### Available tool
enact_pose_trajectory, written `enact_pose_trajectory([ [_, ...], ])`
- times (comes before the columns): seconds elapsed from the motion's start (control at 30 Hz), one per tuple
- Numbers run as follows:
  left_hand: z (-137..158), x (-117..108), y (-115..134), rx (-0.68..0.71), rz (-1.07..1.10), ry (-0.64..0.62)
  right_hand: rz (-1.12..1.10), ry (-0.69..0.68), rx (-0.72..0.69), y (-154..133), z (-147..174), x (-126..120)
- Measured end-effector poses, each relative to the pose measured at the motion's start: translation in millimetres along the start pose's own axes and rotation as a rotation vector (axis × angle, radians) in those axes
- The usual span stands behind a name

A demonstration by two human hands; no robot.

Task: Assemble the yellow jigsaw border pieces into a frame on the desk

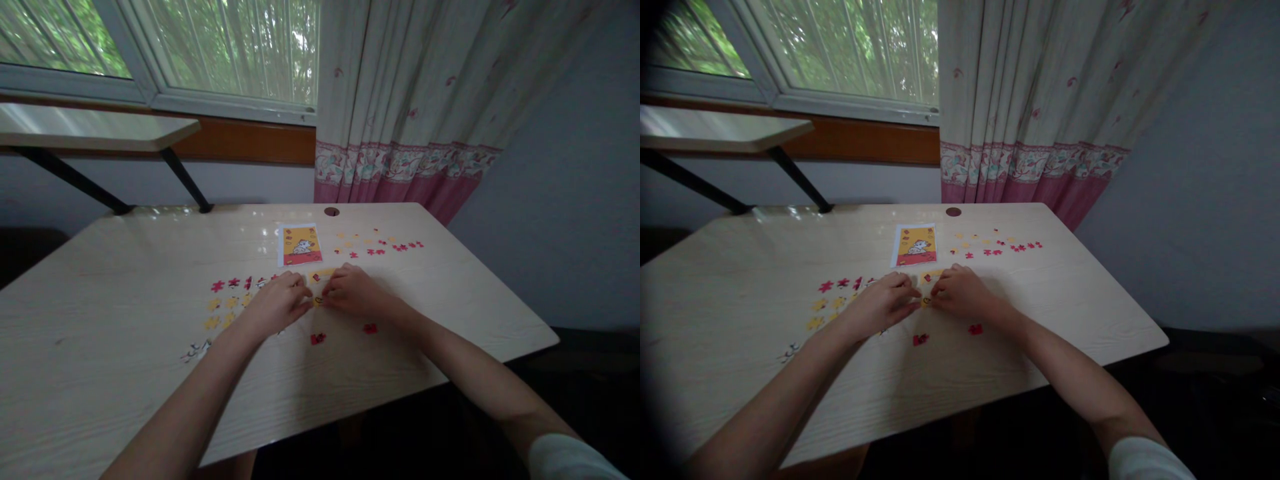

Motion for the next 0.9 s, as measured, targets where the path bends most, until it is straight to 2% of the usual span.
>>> enact_pose_trajectory([
  [0.13,-0.8,2.6,-0.6,-0.015,0.015,-0.010,-0.062,-0.007,0.036,-7.2,-4.0,3.4],
  [0.43,-2.2,7.5,-3.3,-0.029,0.113,-0.002,-0.240,-0.019,0.239,-10.2,-9.6,7.7],
  [0.57,-2.6,8.3,-3.0,-0.011,0.127,-0.004,-0.180,0.010,0.291,-9.9,-8.7,6.4],
  [0.9,-5.1,8.8,-1.7,-0.063,0.215,-0.014,-0.196,0.009,0.296,-9.9,-9.2,9.2],
])
Point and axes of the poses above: each hand's wrist, its own z-axis away from the middle knuckle, its own x-axis out of the palm, y = z × x, the point moved 3 cm from there along -z, towards the middle knuckle, and after that the axes turned 13 degrees about -x, right-handed, at the moved point
